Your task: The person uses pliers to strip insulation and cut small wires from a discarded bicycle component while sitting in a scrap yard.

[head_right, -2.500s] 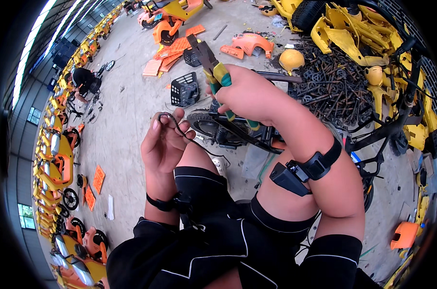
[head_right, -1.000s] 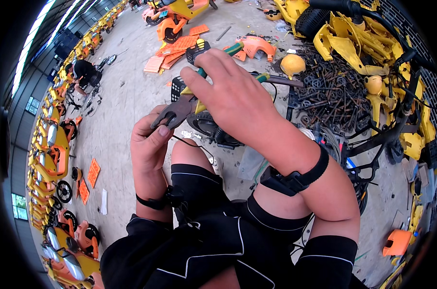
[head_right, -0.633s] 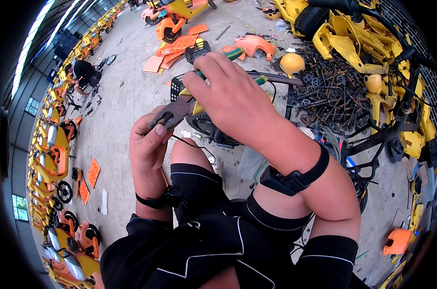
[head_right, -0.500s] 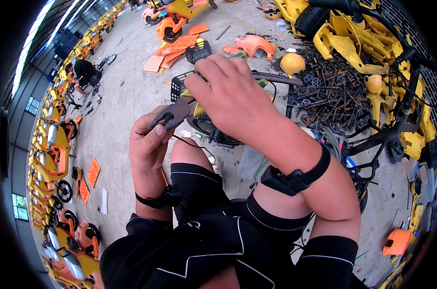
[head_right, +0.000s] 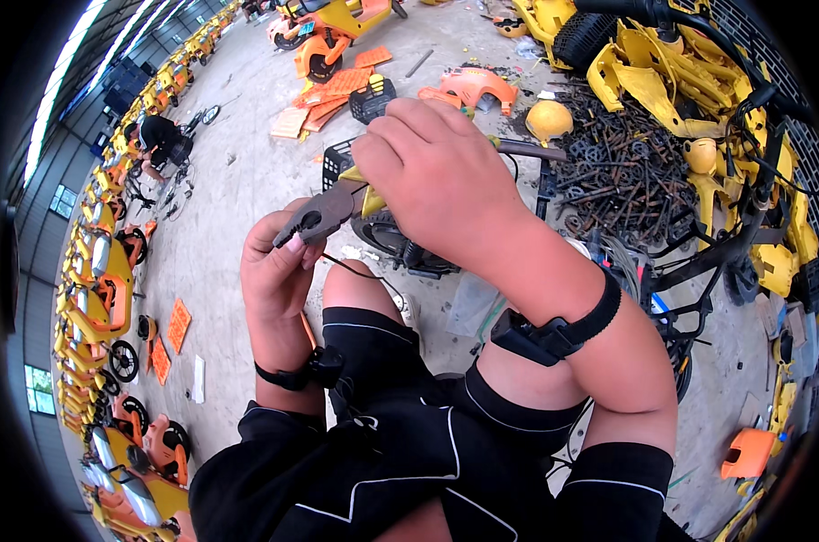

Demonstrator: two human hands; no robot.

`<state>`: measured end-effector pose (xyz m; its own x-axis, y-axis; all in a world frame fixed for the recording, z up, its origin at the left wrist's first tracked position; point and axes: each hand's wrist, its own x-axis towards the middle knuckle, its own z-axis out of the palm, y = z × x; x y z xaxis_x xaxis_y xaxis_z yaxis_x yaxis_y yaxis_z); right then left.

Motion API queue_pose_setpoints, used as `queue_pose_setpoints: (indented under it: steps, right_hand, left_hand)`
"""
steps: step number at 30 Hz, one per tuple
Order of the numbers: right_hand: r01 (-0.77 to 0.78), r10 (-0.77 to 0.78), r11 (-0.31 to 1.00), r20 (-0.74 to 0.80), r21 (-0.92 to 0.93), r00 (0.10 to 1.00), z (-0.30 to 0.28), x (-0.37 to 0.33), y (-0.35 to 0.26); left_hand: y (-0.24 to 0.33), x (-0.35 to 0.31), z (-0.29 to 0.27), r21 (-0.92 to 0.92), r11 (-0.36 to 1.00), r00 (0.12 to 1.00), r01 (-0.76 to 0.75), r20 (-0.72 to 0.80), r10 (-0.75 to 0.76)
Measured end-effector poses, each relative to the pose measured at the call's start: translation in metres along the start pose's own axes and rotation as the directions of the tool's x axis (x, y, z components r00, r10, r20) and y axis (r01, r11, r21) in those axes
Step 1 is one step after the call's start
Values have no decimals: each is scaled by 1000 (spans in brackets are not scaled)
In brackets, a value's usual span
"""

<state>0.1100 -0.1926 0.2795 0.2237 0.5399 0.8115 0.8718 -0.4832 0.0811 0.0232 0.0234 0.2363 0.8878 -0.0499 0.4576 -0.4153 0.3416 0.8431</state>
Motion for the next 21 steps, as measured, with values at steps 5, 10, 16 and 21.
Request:
queue_pose_setpoints:
  steps: [5,10,16,21]
  right_hand:
    - [-85,83,996,51,24,995,0,-5,2]
    - [-98,98,993,16,71,995,1,-5,0]
    - [-60,60,998,7,-4,998,2,-4,-5]
    - [-113,113,994,-9,11,994,3,-4,-5]
  left_hand:
    - [2,0,-2,-41,999,1000,-1,18,2]
    - [1,0,0,3,1000,1000,0,5,0]
    - [0,1,13,33,999,998,-16,-62,18]
    - [-1,-1,15,-64,998,998,-7,-61,3]
